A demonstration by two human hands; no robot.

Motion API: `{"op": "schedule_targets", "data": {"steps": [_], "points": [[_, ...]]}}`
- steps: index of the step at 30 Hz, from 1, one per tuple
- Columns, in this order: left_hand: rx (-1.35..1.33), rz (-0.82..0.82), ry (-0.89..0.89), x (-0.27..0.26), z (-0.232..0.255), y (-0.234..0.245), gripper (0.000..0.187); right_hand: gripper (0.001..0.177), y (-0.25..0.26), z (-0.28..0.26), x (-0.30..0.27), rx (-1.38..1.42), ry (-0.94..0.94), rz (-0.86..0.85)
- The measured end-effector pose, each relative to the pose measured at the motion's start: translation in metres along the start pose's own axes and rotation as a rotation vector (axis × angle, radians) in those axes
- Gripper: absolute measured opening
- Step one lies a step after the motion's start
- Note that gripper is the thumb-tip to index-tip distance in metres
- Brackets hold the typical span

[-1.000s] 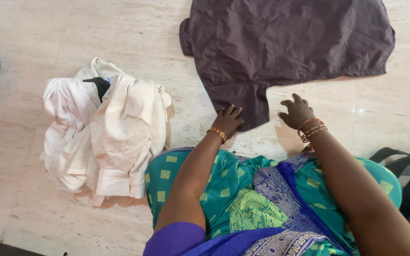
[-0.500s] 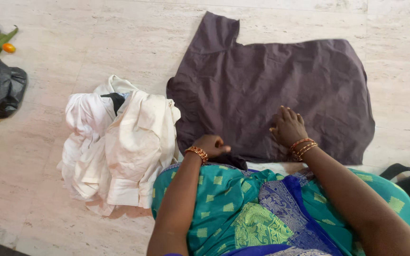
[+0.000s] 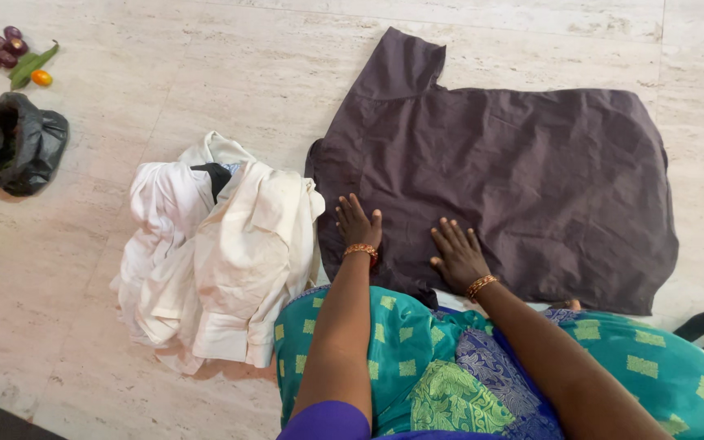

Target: The person folds shirts by hand on the floor, handling a brown shirt and then a white shirt.

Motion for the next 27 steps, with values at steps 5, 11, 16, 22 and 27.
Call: {"op": "schedule_targets", "data": {"steps": [5,11,16,22,27], "points": [[0.109,-0.085,0.032,-0.003,-0.012,-0.011,0.079,0.071,0.015,0.098,-0.011,0.038,-0.527,0.208],[0.141,-0.062,0.047,-0.010,0.003,0.026,0.075,0.078,0.035,0.227,-0.082,0.111,-1.401,0.349],[0.147,0.007,0.120,-0.017,0.021,0.060,0.063,0.077,0.051,0.235,-0.065,0.049,-1.471,0.457],[0.199,0.158,-0.233,-0.016,0.062,0.053,0.074,0.073,0.067,0.041,0.031,0.033,-0.333,0.348],[0.234,-0.007,-0.383,-0.020,0.074,0.021,0.066,0.076,0.037,-0.057,0.043,0.024,0.102,-0.010]]}}
Point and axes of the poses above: each hand's wrist, its own x-axis towards the middle knuckle, its own y-axis out of the back of the hand, z = x × y, the point moved 7 cm from there along x, towards the middle knuckle, and after that the axes turned 11 degrees about z, right-handed, at the moved point
